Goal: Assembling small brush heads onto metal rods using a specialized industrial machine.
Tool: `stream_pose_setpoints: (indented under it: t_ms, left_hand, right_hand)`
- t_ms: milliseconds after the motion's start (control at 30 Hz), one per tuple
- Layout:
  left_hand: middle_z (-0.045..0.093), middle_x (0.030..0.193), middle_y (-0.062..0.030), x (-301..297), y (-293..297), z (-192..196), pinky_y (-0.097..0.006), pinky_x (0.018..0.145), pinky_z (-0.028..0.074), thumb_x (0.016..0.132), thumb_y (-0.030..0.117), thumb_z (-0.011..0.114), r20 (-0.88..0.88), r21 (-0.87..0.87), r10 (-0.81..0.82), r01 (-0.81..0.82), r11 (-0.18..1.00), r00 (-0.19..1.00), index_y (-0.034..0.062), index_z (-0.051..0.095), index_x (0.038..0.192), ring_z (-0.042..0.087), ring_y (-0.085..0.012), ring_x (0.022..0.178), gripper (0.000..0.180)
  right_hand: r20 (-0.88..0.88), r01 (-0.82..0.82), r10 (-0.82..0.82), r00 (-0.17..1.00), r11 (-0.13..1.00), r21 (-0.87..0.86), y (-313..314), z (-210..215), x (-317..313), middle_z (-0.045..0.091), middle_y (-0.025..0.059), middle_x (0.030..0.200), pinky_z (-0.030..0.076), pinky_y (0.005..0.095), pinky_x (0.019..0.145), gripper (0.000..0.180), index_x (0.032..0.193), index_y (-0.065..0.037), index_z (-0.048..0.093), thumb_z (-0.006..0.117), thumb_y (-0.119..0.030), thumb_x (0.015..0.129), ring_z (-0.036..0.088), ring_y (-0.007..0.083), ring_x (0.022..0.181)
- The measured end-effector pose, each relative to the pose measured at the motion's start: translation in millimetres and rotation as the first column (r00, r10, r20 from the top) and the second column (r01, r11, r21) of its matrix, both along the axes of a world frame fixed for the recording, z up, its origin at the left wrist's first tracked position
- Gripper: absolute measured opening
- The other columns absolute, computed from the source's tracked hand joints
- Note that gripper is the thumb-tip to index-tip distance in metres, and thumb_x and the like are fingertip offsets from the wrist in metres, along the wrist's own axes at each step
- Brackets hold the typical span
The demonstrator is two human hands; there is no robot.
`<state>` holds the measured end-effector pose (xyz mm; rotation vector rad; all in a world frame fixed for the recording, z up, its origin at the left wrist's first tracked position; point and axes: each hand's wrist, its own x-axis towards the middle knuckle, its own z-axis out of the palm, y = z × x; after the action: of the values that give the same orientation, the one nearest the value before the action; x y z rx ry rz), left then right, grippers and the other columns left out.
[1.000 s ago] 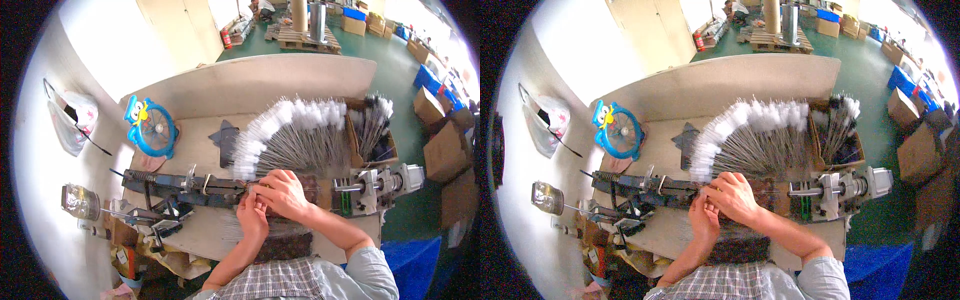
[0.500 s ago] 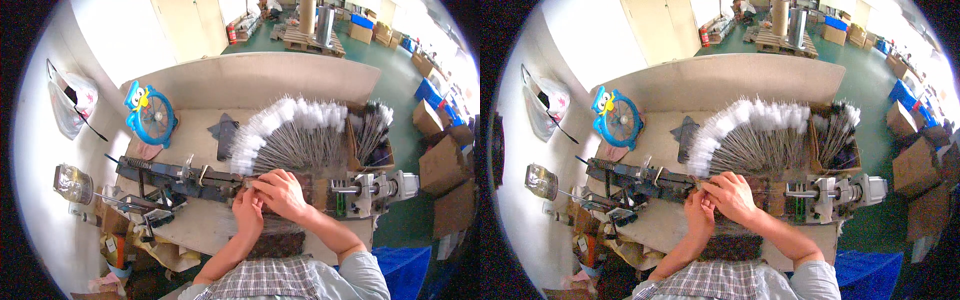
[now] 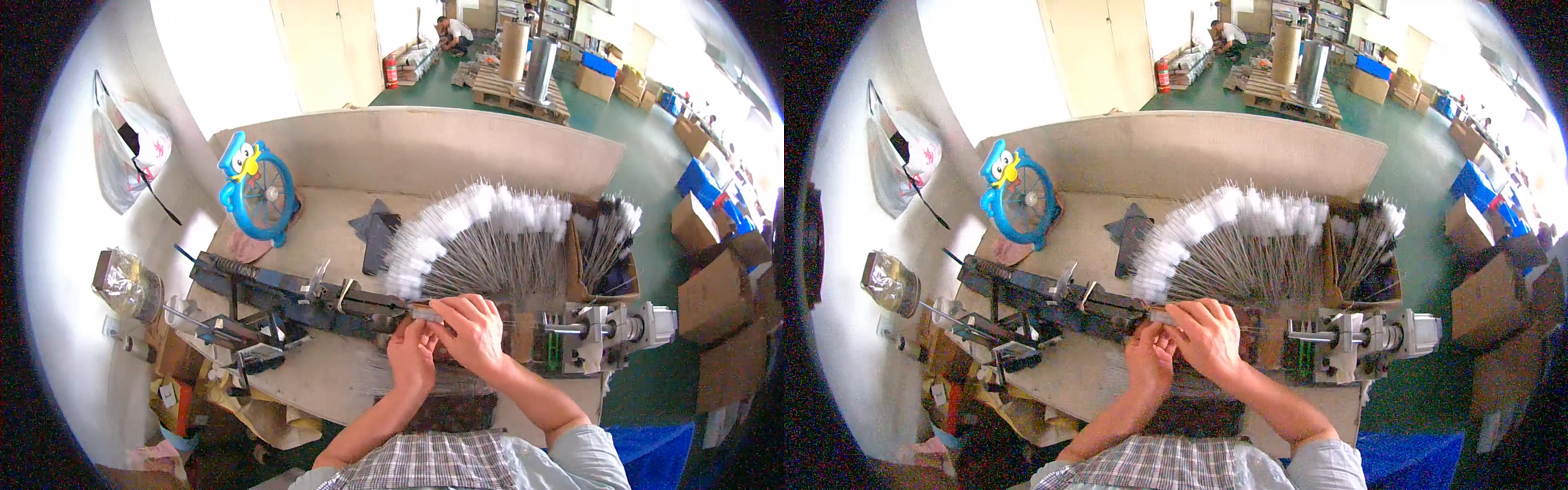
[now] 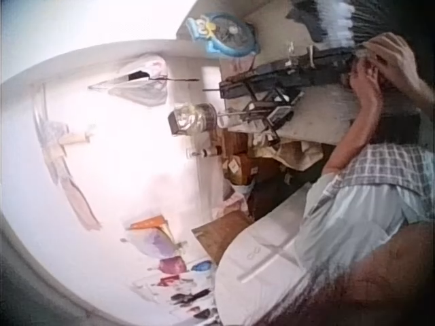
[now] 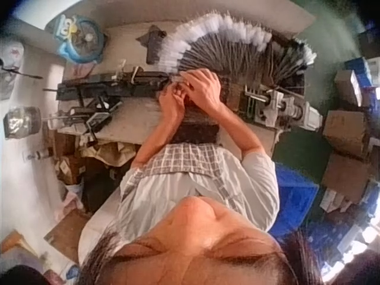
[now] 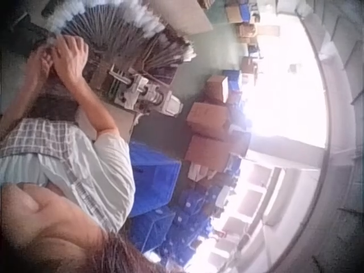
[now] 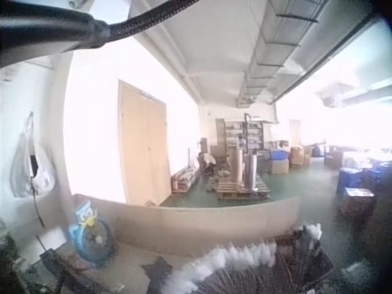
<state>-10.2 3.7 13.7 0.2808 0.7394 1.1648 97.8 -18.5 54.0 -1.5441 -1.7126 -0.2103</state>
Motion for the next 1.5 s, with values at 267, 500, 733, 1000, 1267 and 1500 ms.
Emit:
stream_pose_setpoints:
  t_ms: [267, 500, 733, 1000, 1267, 1500]
  left_hand:
    - [0.057, 0.09, -0.0043, 4, 0, 8, -0.029, 0.077, 0.048, 0.085, 0.007, 0.054, -0.09, 0.061, -0.001, 0.006, 0.998, 0.996, 0.0053, 0.051, 0.091, 0.057, -0.0152, 0.083, 0.007]
    - [0.059, 0.091, -0.0032, 1, -2, 4, -0.029, 0.079, 0.047, 0.085, 0.008, 0.054, 0.017, 0.024, 0.025, -0.025, 0.999, 1.0, 0.0048, 0.055, 0.091, 0.058, -0.0134, 0.085, 0.007]
    - [0.059, 0.091, -0.0028, 2, -3, 9, -0.029, 0.079, 0.047, 0.085, 0.009, 0.054, -0.014, 0.02, 0.009, -0.009, 1.0, 1.0, 0.0058, 0.054, 0.088, 0.058, -0.0137, 0.085, 0.004]
    - [0.06, 0.092, -0.0037, 4, 0, 4, -0.025, 0.075, 0.044, 0.083, 0.004, 0.057, -0.034, 0.044, 0.004, -0.002, 0.999, 0.999, 0.0056, 0.055, 0.09, 0.057, -0.0116, 0.084, 0.008]
    - [0.06, 0.094, -0.0071, -1, 5, -1, -0.03, 0.08, 0.044, 0.088, 0.017, 0.052, 0.025, 0.047, -0.039, 0.038, 0.998, 0.999, 0.0044, 0.055, 0.094, 0.057, -0.0161, 0.087, 0.015]
    - [0.058, 0.104, -0.0106, -7, 0, 5, -0.038, 0.093, 0.041, 0.09, 0.041, 0.044, 0.137, -0.024, -0.003, 0.006, 1.0, 0.991, 0.0046, 0.051, 0.103, 0.055, -0.0249, 0.098, 0.04]
  right_hand:
    - [0.02, -0.036, 0.036, 0.999, 0.999, 0.015, -4, -4, 7, 0.063, -0.001, 0.089, 0.044, 0.0334, 0.071, 0.025, 0.09, -0.015, 0.069, 0.072, -0.017, 0.065, 0.059, 0.019, 0.082]
    - [-0.025, -0.048, 0.048, 0.999, 0.999, -0.019, 0, 2, -2, 0.064, -0.0006, 0.092, 0.044, 0.0334, 0.073, 0.029, 0.094, -0.013, 0.068, 0.071, -0.019, 0.066, 0.059, 0.0192, 0.084]
    - [-0.046, -0.044, 0.044, 0.998, 0.999, -0.011, -4, 1, 1, 0.064, -0.0003, 0.091, 0.044, 0.0335, 0.073, 0.026, 0.091, -0.014, 0.068, 0.071, -0.018, 0.066, 0.059, 0.0192, 0.083]
    - [-0.013, -0.057, 0.056, 0.998, 0.998, -0.012, -4, -3, 7, 0.063, -0.0006, 0.091, 0.044, 0.0341, 0.072, 0.021, 0.087, -0.014, 0.069, 0.071, -0.017, 0.067, 0.059, 0.0191, 0.083]
    - [-0.009, -0.068, 0.068, 0.998, 0.997, -0.043, -3, 10, 6, 0.063, -0.001, 0.092, 0.043, 0.0333, 0.074, 0.025, 0.09, -0.013, 0.068, 0.072, -0.021, 0.066, 0.059, 0.0191, 0.085]
    - [0.145, 0.011, 0.015, 0.989, 0.985, -0.172, -15, 4, 20, 0.062, -0.0001, 0.081, 0.042, 0.0338, 0.076, 0.017, 0.084, -0.011, 0.067, 0.07, -0.018, 0.068, 0.056, 0.0199, 0.084]
